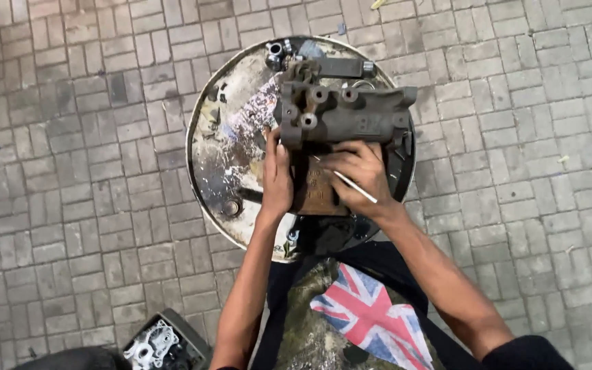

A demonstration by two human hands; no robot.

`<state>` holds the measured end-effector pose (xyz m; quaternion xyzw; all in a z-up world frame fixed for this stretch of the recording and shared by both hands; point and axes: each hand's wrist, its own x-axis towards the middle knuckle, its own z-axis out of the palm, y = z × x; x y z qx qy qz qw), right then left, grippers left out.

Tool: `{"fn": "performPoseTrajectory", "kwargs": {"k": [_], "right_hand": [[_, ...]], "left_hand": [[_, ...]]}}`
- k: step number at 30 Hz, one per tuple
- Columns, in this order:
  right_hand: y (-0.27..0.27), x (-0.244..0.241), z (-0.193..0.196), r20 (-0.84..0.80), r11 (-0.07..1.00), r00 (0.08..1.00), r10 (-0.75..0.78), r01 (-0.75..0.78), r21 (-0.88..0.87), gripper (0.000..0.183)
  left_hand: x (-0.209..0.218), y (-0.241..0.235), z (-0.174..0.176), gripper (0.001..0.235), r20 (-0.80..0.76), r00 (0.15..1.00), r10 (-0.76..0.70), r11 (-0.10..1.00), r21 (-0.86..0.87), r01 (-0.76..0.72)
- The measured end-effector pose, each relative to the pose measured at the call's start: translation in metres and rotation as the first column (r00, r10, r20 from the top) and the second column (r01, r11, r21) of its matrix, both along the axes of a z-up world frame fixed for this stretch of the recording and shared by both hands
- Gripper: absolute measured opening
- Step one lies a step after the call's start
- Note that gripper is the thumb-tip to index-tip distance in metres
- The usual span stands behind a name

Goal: The person cleans a metal engine component placed on a metal tray. They first wipe the surface with a dark cloth, then use a white stick to scrub the inside of the cylindrical openings. Finally, they wipe the component again with the cloth.

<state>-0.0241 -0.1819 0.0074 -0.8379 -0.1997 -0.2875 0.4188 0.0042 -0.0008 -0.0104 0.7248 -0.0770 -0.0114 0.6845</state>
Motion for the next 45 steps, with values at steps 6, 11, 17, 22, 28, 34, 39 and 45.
{"fn": "performPoseTrajectory", "kwargs": {"k": [6,11,17,22,28,34,39,45], "right_hand": [[-0.007,0.006,0.012,0.070,0.991,0.992,-0.105,0.099,0.086,0.009],[-0.002,-0.001,0.010,0.040,0.998,0.998,-0.053,0.052,0.020,0.009],[0.000,-0.001,0.006,0.019,0.999,0.999,-0.045,0.045,0.008,0.009],[-0.004,0.007,0.010,0.098,0.996,0.991,-0.086,0.082,0.044,0.015],[0.000,0.003,0.005,-0.008,0.997,0.999,-0.038,0.038,0.069,0.010],[-0.001,0.007,-0.004,0.085,1.000,0.996,-0.024,0.023,0.011,0.007],[0.001,0.004,0.024,0.037,0.990,0.994,-0.098,0.094,0.106,0.012],[0.002,0.004,0.015,0.004,0.995,0.998,-0.059,0.059,0.083,0.007]], "left_hand": [[-0.002,0.006,-0.016,0.054,-0.023,1.000,0.002,1.000,0.005,-0.002],[-0.003,0.004,-0.013,0.060,-0.114,0.993,0.037,0.999,0.032,-0.034],[-0.005,0.004,-0.002,0.065,-0.183,0.980,0.083,0.995,0.069,-0.071],[0.000,0.001,-0.004,0.069,-0.255,0.962,0.100,0.992,0.098,-0.077],[-0.004,0.002,0.011,0.070,-0.269,0.957,0.109,0.987,0.145,-0.072],[-0.001,0.004,-0.002,0.068,-0.199,0.974,0.106,0.989,0.125,-0.082],[0.004,0.007,-0.029,0.065,-0.160,0.984,0.075,0.996,0.054,-0.067],[0.002,0.008,-0.029,0.065,-0.151,0.985,0.082,0.990,0.126,-0.063]]}}
